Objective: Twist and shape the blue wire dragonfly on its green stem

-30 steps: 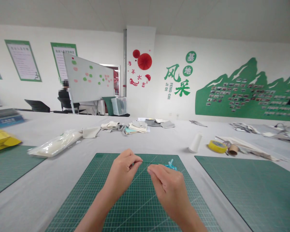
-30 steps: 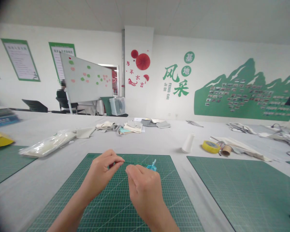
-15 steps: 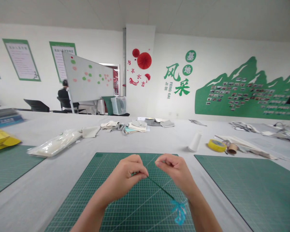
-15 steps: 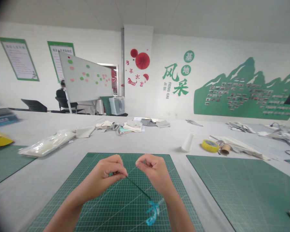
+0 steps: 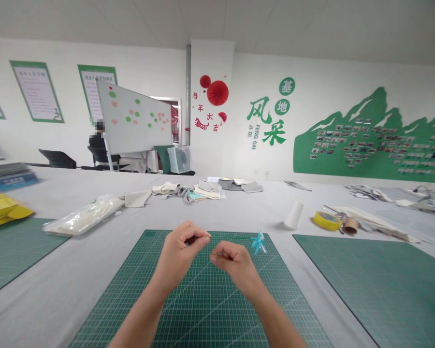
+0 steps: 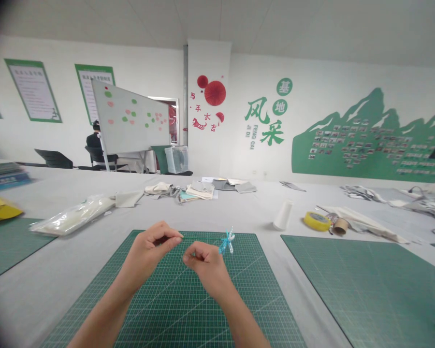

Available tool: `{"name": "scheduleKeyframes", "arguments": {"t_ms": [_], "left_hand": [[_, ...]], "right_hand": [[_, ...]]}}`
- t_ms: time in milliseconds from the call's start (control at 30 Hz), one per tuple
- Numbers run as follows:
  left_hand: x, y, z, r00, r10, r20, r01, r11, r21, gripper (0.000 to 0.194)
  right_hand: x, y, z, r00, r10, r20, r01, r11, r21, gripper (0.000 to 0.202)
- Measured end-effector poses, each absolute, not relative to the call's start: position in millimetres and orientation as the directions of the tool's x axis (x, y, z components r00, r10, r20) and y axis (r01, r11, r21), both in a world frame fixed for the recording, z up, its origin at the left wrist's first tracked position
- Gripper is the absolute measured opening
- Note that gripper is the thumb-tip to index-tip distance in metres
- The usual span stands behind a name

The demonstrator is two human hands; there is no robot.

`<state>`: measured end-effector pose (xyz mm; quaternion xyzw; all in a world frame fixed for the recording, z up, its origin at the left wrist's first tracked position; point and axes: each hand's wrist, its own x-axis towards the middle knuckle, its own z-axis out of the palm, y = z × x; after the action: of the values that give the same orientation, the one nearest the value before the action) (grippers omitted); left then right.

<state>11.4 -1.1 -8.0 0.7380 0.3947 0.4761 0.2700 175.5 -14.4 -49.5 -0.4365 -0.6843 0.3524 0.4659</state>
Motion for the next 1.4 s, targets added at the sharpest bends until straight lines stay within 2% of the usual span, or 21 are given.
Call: {"name": "scheduleKeyframes", "arguments": {"t_ms": [200, 367, 567, 700, 900, 1033, 1200, 1300, 1400], "left_hand": [[12.5, -1.7, -10.5, 0.156, 0.839, 0.521, 0.383, -0.538, 0.751, 0.014], [15.7, -2.5, -11.3, 0.154, 0.807, 0.571, 0.459, -0.57, 0.681, 0.015], [19.5, -3.8, -15.0, 0.248, 0.758, 0.603, 0.51, -0.631, 0.584, 0.018], [20.8, -5.5, -15.2, 0.345, 0.738, 0.581, 0.525, -0.664, 0.532, 0.019], [20.7, -11.4, -11.3, 0.549, 0.676, 0.492, 0.476, -0.736, 0.481, 0.023], [19.3, -14.1, -6.3, 0.639, 0.634, 0.436, 0.396, -0.756, 0.52, 0.018], [16.2, -17.2, 0.8, 0.654, 0.663, 0.365, 0.285, -0.663, 0.692, 0.014], [14.8, -16.1, 1.6, 0.622, 0.69, 0.371, 0.247, -0.622, 0.743, 0.011], [13.7, -11.2, -1.5, 0.541, 0.731, 0.415, 0.226, -0.602, 0.765, 0.01]], "right_hand": [[163.7, -36.5, -36.9, -0.195, 0.91, 0.365, 0.407, 0.413, -0.814, 0.018], [161.2, -51.3, -25.8, -0.21, 0.87, 0.447, 0.544, 0.484, -0.686, 0.02], [165.4, -61.7, -21.0, -0.209, 0.796, 0.568, 0.687, 0.533, -0.494, 0.025], [176.0, -62.4, -18.5, -0.154, 0.75, 0.643, 0.718, 0.532, -0.449, 0.026], [195.6, -56.0, -10.9, -0.085, 0.774, 0.628, 0.685, 0.503, -0.527, 0.021], [207.9, -49.1, -7.5, -0.089, 0.828, 0.554, 0.609, 0.485, -0.627, 0.02], [220.8, -32.8, -15.5, -0.065, 0.897, 0.437, 0.443, 0.418, -0.793, 0.022], [220.5, -22.1, -24.4, -0.071, 0.926, 0.372, 0.334, 0.373, -0.865, 0.025], [213.4, -14.2, -33.1, -0.078, 0.936, 0.343, 0.296, 0.35, -0.889, 0.026]]}}
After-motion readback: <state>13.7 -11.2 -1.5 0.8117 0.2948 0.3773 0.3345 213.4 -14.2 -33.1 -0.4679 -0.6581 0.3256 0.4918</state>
